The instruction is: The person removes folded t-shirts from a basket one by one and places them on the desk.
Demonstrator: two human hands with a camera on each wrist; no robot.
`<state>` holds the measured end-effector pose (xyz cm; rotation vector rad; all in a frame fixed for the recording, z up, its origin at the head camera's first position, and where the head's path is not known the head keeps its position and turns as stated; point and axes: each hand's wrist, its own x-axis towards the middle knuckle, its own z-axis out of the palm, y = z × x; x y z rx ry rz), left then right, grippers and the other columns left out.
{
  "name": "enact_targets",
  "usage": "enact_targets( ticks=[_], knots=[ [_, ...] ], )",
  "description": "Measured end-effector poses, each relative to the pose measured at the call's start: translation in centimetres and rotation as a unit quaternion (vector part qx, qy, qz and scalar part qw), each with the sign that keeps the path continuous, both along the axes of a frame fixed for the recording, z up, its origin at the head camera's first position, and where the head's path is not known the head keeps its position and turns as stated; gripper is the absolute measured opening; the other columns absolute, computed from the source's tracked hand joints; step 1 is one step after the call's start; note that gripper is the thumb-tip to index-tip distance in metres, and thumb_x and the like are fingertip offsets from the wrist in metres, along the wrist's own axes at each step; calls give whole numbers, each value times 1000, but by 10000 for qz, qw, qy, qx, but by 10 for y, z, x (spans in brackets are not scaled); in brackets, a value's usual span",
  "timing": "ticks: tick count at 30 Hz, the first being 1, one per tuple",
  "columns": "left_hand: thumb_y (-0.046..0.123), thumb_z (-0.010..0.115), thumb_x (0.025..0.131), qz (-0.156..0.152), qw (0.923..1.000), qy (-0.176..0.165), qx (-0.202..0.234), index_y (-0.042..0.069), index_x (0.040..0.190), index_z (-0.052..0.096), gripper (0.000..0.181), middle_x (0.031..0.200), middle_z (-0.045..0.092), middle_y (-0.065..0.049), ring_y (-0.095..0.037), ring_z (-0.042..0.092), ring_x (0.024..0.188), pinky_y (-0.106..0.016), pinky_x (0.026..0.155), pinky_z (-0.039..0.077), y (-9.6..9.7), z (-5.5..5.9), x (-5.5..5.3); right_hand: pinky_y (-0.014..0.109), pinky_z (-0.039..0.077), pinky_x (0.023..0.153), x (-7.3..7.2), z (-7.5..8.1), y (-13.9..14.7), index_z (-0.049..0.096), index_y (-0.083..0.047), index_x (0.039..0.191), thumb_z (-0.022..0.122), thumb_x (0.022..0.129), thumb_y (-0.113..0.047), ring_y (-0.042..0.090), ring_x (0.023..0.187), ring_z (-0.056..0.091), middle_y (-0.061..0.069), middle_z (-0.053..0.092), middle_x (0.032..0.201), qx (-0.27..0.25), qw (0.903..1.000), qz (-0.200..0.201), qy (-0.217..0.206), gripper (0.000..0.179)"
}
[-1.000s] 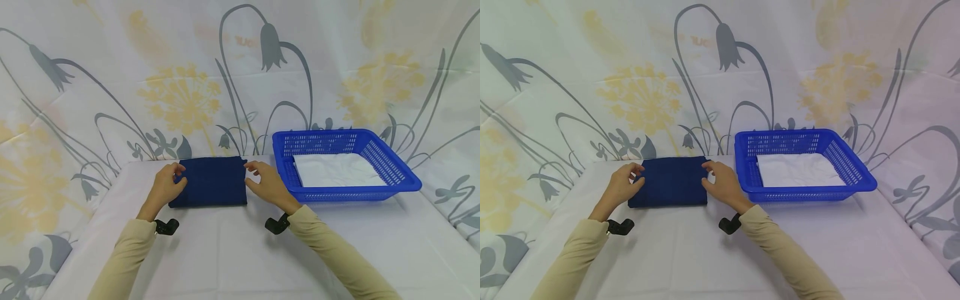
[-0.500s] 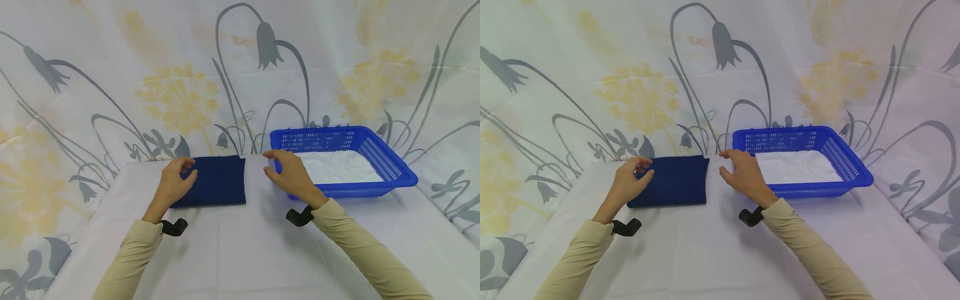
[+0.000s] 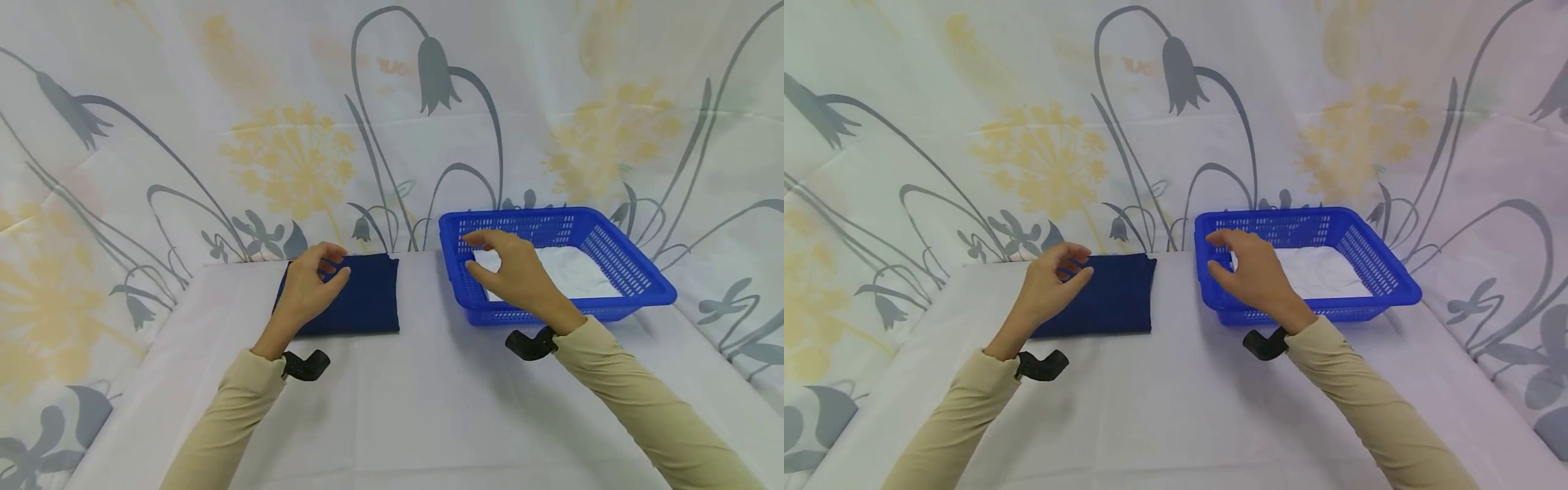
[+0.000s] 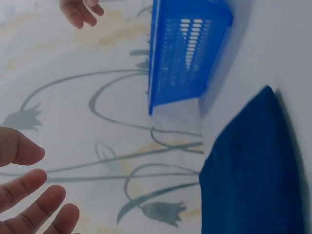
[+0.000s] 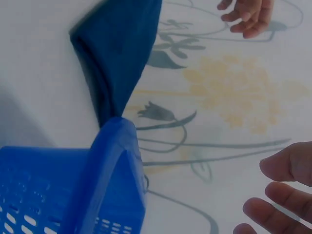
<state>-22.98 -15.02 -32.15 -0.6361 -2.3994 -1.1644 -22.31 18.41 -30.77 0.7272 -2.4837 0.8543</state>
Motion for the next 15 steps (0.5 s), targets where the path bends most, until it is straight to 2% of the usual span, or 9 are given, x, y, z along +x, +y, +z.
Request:
enact_targets(
  ticks=[8, 15],
  knots=[
    [9, 68, 87, -297, 9987, -88, 404, 3, 111, 64, 25, 105, 64, -13, -30, 64, 89, -48, 77, 50, 27, 6, -7, 53, 48, 85, 9, 16, 28, 64, 1, 116, 70, 86, -5, 36, 100, 61, 18, 66, 112, -72, 9995, -223, 217, 31],
    [10, 66, 90, -628, 9934, -506, 811, 3, 114, 64, 25, 106, 64, -12, -24, 64, 89, -39, 79, 50, 55, 11, -14, 53, 47, 84, 13, 24, 57, 63, 0, 118, 70, 87, -8, 35, 100, 60, 18, 66, 112, 217, 9981, -543, 174, 33]
  ],
)
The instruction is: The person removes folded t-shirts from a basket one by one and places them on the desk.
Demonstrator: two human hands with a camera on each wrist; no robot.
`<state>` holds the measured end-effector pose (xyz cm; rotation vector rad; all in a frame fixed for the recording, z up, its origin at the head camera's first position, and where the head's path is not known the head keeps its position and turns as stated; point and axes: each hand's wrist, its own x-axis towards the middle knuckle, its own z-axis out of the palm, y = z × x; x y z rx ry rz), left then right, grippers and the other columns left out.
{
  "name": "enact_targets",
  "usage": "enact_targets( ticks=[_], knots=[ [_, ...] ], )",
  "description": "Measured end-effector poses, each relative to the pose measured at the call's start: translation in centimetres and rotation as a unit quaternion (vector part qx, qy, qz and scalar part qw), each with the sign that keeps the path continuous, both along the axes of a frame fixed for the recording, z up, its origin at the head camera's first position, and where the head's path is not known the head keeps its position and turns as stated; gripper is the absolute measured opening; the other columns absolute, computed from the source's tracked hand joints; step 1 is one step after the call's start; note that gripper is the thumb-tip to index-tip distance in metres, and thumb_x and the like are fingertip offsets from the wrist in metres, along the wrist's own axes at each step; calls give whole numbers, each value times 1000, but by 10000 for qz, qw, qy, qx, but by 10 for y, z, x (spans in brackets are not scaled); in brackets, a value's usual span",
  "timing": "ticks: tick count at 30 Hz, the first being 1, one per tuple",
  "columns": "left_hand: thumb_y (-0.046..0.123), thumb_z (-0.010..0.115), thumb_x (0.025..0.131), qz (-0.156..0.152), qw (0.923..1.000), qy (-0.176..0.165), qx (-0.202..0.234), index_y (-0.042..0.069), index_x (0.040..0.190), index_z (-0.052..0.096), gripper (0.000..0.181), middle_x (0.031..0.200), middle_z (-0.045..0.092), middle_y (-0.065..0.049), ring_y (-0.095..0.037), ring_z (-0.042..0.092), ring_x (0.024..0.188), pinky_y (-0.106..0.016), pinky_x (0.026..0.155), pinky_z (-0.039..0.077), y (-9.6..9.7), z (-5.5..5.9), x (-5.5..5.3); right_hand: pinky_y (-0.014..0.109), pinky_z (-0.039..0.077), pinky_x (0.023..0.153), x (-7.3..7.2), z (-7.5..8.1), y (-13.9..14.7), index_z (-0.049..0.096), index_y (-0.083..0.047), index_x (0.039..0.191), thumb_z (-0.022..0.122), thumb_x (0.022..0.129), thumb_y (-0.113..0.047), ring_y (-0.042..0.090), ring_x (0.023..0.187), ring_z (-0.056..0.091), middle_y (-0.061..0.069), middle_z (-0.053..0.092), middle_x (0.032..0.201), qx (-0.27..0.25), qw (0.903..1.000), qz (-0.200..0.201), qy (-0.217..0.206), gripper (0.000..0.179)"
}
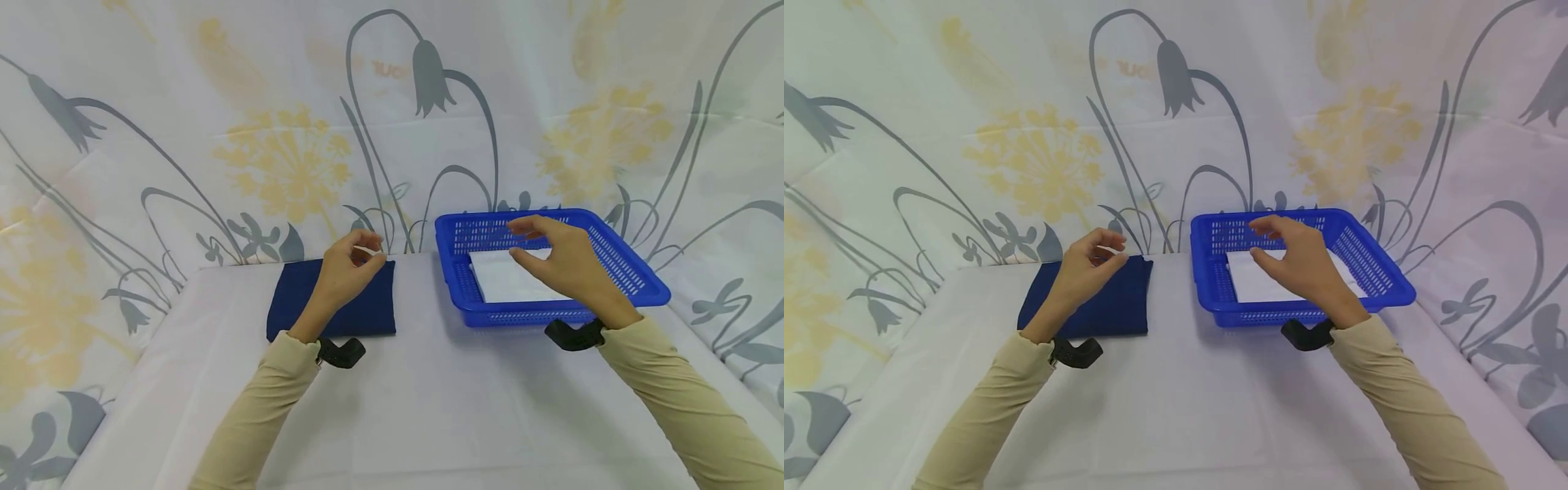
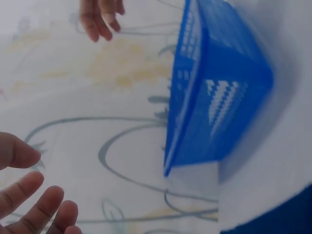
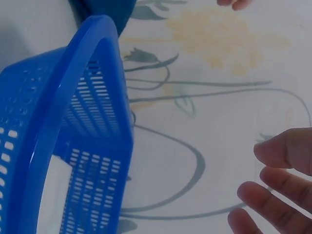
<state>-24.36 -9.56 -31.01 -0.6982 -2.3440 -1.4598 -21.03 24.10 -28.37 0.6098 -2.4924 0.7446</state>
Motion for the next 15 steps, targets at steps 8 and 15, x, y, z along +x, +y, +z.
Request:
enact_targets(
  ticks=[8, 15],
  knots=[
    [10, 64, 91, -252, 9991, -105, 322, 3, 112, 65, 23, 105, 64, -11, -24, 62, 89, -36, 81, 50, 27, 6, -6, 54, 44, 81, 3, 9, 30, 62, -3, 122, 69, 90, -13, 37, 101, 60, 19, 65, 114, 82, 9993, -223, -291, 35],
    [12, 64, 91, -343, 9970, -503, 484, 5, 116, 63, 27, 104, 64, -8, -24, 62, 90, -34, 74, 53, 47, 4, -12, 21, 39, 76, 5, 13, 49, 65, -8, 122, 70, 90, -21, -2, 92, 57, 15, 69, 109, -236, 9959, -727, -486, 34]
  ],
)
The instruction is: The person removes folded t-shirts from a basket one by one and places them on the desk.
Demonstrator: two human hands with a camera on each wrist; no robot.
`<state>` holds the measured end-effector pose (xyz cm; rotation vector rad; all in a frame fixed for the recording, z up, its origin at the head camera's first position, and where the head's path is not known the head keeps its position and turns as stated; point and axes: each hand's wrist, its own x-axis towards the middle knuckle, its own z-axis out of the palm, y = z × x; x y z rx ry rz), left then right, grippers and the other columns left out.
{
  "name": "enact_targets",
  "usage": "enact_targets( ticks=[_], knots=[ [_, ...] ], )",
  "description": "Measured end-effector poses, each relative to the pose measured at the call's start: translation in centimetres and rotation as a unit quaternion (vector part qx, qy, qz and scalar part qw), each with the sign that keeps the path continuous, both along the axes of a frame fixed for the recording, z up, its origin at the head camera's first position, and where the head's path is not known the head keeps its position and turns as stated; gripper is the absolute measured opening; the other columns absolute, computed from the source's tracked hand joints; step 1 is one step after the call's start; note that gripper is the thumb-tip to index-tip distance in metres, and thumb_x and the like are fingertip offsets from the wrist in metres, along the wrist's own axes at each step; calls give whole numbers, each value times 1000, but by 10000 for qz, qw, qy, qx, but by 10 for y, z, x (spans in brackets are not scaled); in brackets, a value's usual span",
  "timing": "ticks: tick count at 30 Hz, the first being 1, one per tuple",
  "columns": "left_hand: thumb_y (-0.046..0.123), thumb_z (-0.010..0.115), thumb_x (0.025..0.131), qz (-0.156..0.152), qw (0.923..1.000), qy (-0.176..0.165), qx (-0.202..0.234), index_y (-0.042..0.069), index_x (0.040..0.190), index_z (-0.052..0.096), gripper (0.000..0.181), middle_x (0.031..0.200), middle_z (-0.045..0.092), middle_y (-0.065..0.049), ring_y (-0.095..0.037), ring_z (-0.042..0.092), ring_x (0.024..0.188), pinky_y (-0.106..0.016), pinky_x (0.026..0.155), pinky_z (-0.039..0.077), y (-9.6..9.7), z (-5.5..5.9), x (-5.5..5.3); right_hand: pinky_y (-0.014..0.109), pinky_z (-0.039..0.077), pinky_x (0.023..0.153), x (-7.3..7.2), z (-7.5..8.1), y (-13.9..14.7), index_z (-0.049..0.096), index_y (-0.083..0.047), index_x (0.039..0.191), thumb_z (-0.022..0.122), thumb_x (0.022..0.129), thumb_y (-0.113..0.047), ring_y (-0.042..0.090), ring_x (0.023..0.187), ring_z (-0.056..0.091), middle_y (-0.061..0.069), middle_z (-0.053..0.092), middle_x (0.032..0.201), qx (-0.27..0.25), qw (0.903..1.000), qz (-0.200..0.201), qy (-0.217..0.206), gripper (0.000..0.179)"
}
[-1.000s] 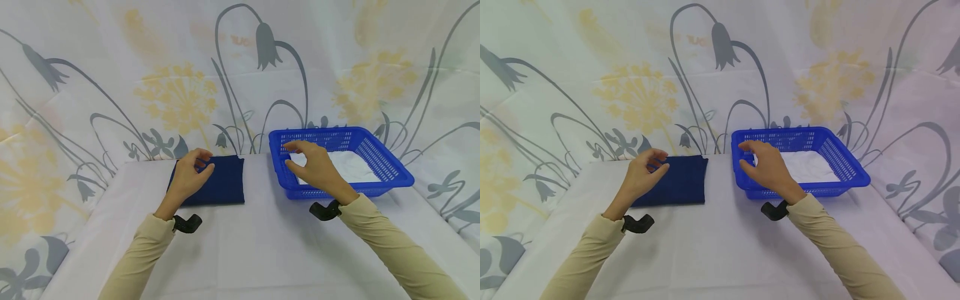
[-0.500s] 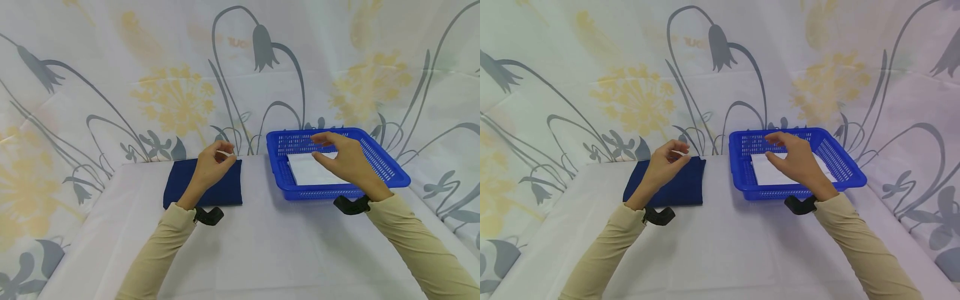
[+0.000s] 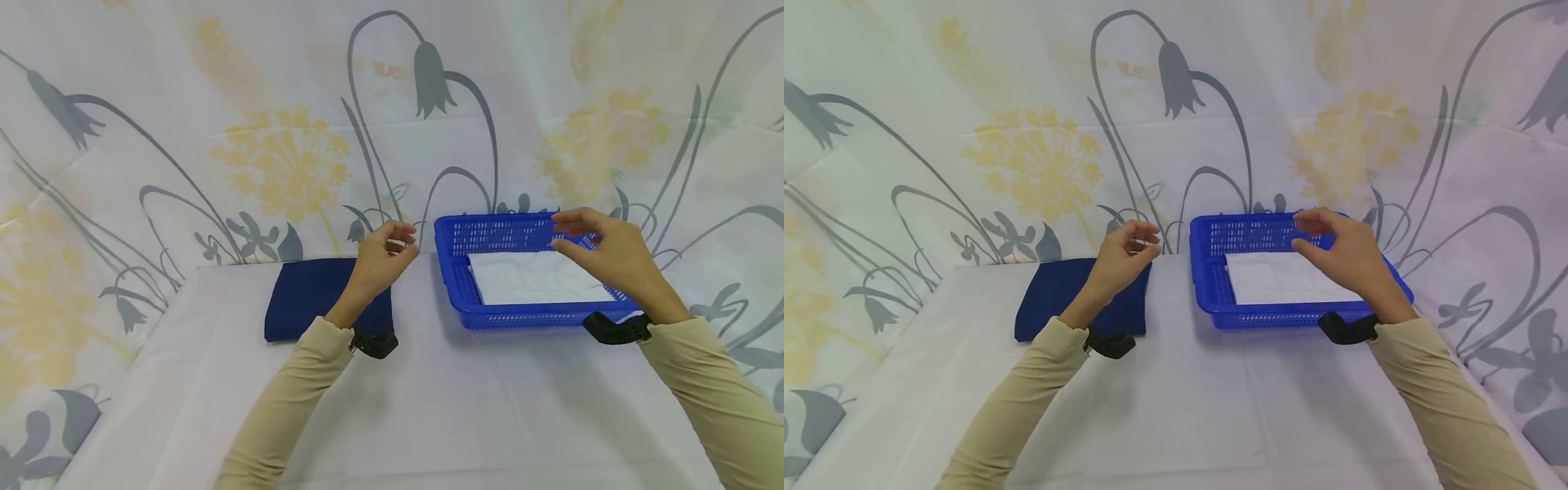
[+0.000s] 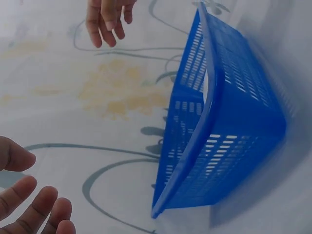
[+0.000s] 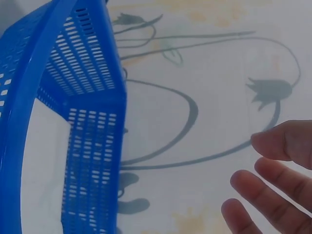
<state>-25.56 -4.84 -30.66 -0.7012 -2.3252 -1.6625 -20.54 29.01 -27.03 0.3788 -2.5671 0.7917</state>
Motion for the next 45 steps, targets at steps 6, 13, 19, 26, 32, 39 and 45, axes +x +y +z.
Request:
enact_targets(
  ticks=[6, 13, 19, 26, 32, 39, 45],
  knots=[
    [12, 63, 91, -113, 9994, -264, 184, 6, 117, 63, 26, 106, 64, -8, -22, 62, 90, -33, 74, 52, 17, 0, -5, 13, 40, 71, -2, 3, 19, 65, -10, 121, 70, 91, -22, -10, 87, 53, 3, 70, 104, -507, 9983, -48, -271, 33],
    [11, 62, 95, -373, 9868, -1229, 987, 4, 119, 60, 26, 108, 60, -11, -35, 60, 102, -35, 83, 50, 36, 1, -15, 14, 43, 70, -8, 6, 33, 61, -12, 125, 67, 94, -27, 2, 92, 58, -17, 65, 100, -1154, 9909, 24, -692, 35],
    [6, 61, 94, -462, 9725, -1718, 1505, -1, 119, 59, 26, 107, 60, -12, -36, 60, 104, -42, 91, 49, 50, 0, -22, 13, 42, 75, -15, 6, 44, 62, -14, 126, 66, 94, -26, 3, 93, 59, -15, 66, 99, -1688, 9816, 99, -887, 35],
    [8, 62, 94, -600, 9609, -2209, 1557, -2, 123, 57, 31, 107, 60, -11, -26, 61, 96, -35, 89, 49, 65, -1, -27, 12, 43, 76, -29, -2, 59, 64, -22, 122, 64, 95, -18, 0, 93, 60, -18, 66, 97, -2294, 9661, 184, -1172, 27],
    [9, 66, 91, -397, 9537, -2485, 1648, 1, 120, 59, 31, 102, 63, -7, -23, 62, 92, -36, 89, 50, 84, -8, -33, 14, 43, 75, -36, -8, 69, 62, -28, 120, 61, 97, -22, -2, 93, 58, -21, 65, 97, -2473, 9561, 190, -1561, 23],
    [10, 66, 91, -212, 9497, -2628, 1691, 3, 118, 60, 28, 96, 63, -4, -15, 59, 78, -31, 81, 51, 101, -11, -37, 19, 42, 72, -43, -17, 79, 61, -33, 111, 58, 99, -21, -4, 91, 57, -24, 63, 96, -2308, 9581, 259, -1678, 18],
    [12, 68, 90, 173, 9519, -2675, 1486, 4, 117, 62, 29, 96, 64, -3, -20, 63, 84, -33, 82, 51, 114, -17, -36, 19, 42, 70, -48, -25, 83, 60, -33, 108, 60, 98, -25, -4, 89, 56, -24, 63, 92, -2127, 9602, 179, -1803, 13]
  ],
)
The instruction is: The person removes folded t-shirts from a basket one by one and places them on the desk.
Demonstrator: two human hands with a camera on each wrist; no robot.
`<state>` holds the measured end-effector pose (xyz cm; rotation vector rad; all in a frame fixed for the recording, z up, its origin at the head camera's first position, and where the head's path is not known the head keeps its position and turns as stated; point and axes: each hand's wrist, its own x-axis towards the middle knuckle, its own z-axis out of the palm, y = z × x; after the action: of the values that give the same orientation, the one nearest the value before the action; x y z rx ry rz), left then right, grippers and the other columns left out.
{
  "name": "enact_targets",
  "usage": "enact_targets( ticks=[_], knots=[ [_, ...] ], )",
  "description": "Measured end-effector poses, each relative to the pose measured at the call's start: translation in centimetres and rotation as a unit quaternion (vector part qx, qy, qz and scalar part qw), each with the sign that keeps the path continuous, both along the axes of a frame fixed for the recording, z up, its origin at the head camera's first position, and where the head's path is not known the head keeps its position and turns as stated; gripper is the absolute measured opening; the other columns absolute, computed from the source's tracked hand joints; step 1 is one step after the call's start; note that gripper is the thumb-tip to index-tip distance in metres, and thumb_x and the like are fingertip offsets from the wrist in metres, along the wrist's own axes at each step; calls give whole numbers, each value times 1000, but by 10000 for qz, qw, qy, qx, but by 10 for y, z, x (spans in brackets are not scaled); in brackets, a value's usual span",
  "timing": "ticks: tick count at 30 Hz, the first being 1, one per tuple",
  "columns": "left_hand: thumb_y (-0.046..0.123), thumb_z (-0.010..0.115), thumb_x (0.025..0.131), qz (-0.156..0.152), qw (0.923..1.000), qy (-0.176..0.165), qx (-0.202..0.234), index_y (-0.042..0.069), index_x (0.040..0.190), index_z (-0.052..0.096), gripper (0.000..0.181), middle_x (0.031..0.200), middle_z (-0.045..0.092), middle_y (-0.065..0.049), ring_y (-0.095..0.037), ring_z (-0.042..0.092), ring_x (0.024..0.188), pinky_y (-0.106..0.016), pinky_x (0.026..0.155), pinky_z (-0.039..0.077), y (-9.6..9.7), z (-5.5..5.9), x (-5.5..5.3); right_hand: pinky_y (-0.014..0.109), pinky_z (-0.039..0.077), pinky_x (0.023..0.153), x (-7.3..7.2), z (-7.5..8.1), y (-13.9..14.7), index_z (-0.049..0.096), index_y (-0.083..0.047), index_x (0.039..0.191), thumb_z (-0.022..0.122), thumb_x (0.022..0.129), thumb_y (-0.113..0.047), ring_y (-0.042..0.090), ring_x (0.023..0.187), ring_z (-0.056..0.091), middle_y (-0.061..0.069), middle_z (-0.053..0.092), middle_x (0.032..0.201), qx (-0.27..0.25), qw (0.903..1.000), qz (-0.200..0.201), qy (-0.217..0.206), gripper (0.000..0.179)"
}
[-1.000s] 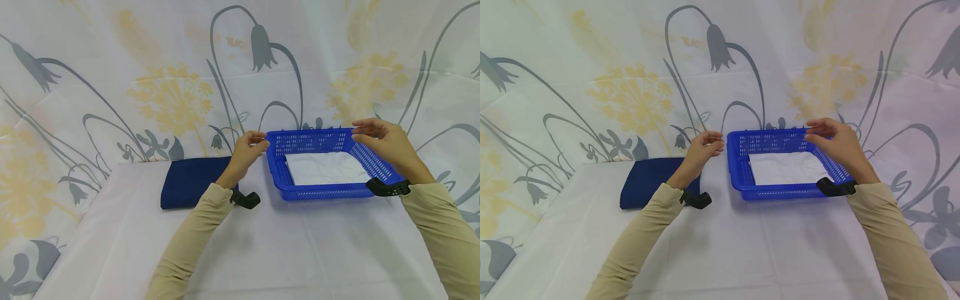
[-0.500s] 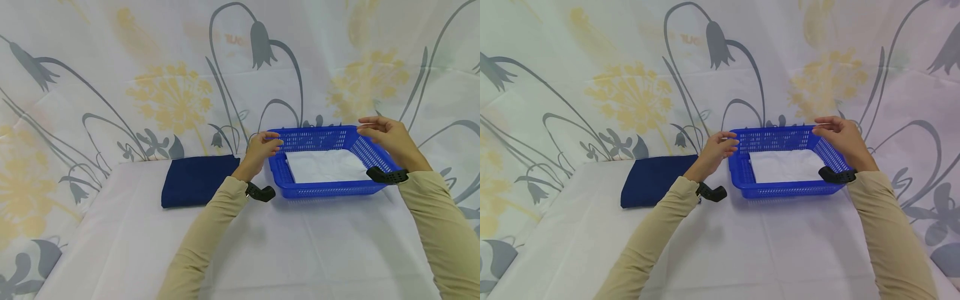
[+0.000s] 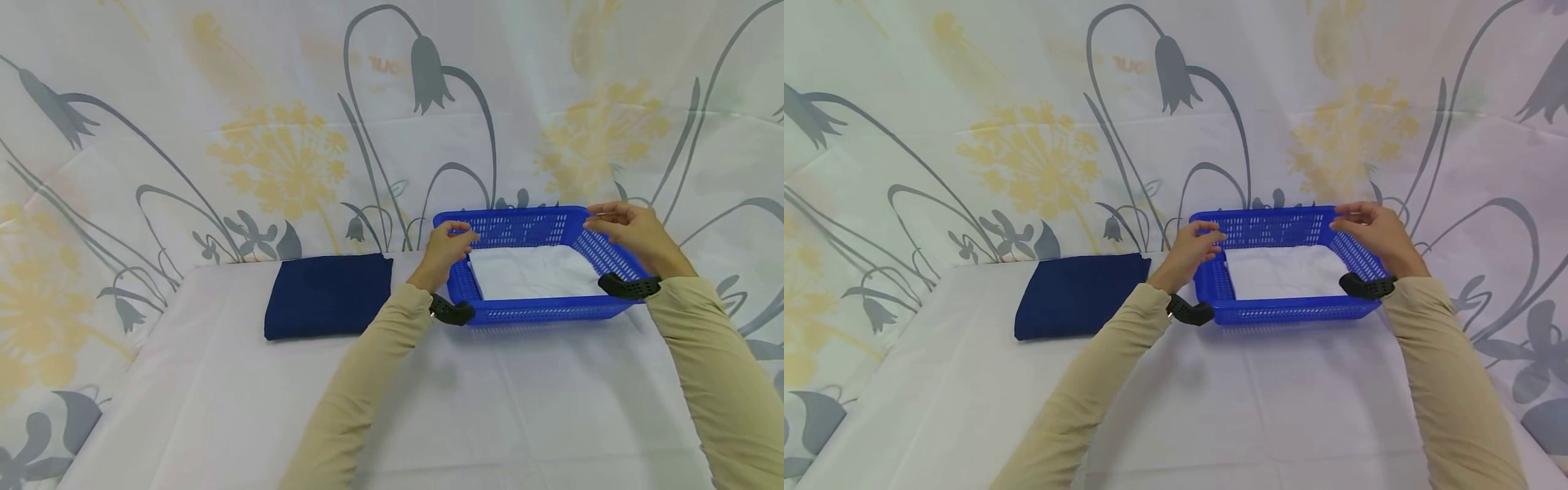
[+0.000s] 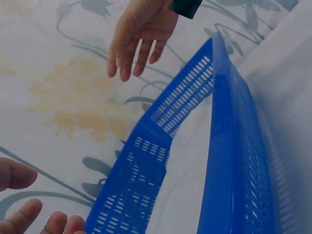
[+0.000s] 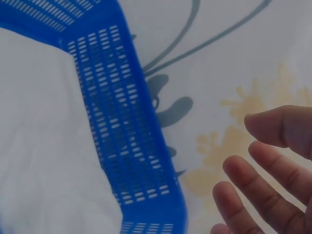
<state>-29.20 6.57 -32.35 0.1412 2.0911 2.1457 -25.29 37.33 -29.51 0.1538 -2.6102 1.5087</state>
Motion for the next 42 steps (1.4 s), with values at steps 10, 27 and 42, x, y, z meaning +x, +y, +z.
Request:
enact_targets(
  ticks=[10, 27, 42],
  knots=[
    [16, 70, 89, 60, 9993, -203, -322, 7, 117, 63, 30, 97, 61, 1, -18, 63, 85, -30, 76, 51, 23, -8, 0, 15, 41, 77, -2, -13, 12, 50, -17, 125, 60, 97, -33, -8, 93, 52, -30, 55, 97, 384, 9975, -80, -589, 33],
    [17, 73, 85, 761, 9919, -608, -815, 9, 115, 64, 32, 100, 59, -3, -20, 56, 91, -36, 82, 49, 48, -10, -8, 56, 37, 98, -16, -29, 17, 33, 9, 141, 58, 98, -33, 4, 97, 48, -6, 56, 110, 718, 9918, 92, -1048, 64],
    [16, 76, 83, 903, 9810, -570, -1618, 8, 116, 63, 37, 112, 60, -7, -25, 54, 108, -38, 84, 49, 64, -25, -21, 55, 39, 96, -27, -35, 16, 31, 11, 141, 58, 98, -30, 49, 121, 39, 39, 35, 139, 1574, 9772, 147, -1419, 66]
  ],
)
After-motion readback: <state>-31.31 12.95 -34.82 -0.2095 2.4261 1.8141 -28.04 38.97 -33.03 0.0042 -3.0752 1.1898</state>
